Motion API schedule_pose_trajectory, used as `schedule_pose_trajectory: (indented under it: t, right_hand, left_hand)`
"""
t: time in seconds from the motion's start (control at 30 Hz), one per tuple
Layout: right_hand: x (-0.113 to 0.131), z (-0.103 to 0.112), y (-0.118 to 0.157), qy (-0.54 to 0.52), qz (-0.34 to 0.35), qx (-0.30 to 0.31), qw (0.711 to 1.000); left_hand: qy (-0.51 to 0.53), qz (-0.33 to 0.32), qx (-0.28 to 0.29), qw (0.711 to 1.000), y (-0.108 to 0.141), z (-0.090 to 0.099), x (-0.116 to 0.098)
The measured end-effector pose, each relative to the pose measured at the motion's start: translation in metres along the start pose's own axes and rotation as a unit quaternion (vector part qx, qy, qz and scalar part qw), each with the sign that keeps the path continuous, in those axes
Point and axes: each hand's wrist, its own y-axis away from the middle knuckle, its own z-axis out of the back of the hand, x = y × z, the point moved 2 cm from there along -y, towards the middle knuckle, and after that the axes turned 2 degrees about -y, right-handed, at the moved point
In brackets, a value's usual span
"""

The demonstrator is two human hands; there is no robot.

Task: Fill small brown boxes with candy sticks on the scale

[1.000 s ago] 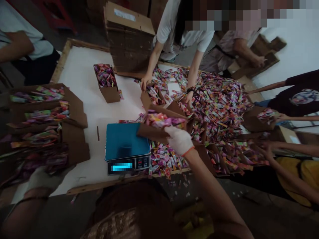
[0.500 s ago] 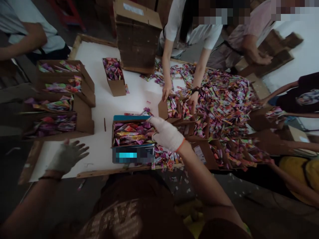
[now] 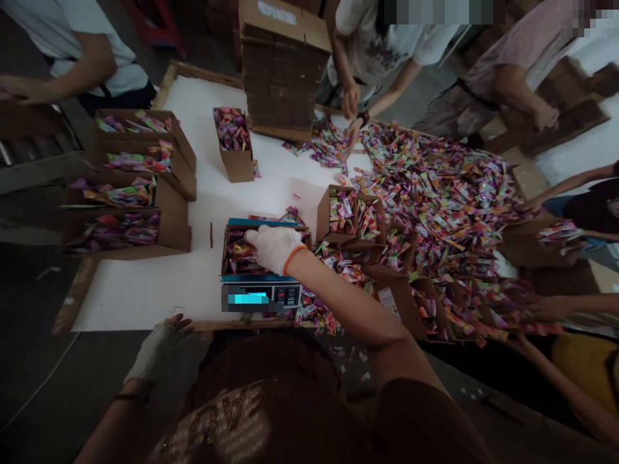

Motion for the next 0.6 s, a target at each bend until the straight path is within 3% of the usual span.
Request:
schedule_pose_trajectory:
  t: [0.1,0.2,0.3,0.4,0.5,0.6]
  right_hand:
    - [0.001,-0.013,-0.012,0.000,0.007,0.010,1.000]
    - [-0.007,-0.009,-0.003,-0.047,0.029,-0.024,0.998]
    - [-0.031,0.004,0.033,-0.146,0.013,-0.071,0.987]
    - [-0.069,0.011,0.087,-0.229,-0.032,-0.112,0.966]
    - [-0.104,0.005,0.132,-0.230,-0.068,-0.091,0.966]
    - [-0.119,-0.007,0.146,-0.156,-0.142,-0.041,0.977]
  left_hand:
    - [-0.003,-0.015,0.012,1.000,-0.002,-0.004,0.001]
    - [-0.008,-0.026,0.027,0.999,-0.007,-0.007,-0.001]
    - [-0.006,-0.027,0.054,0.998,-0.008,-0.013,-0.006]
    - [-0.002,-0.034,0.091,0.995,-0.004,-0.025,-0.015]
    - [-0.027,-0.056,0.085,0.994,0.005,-0.040,-0.032]
    - [-0.049,-0.094,0.081,0.991,0.015,-0.054,-0.060]
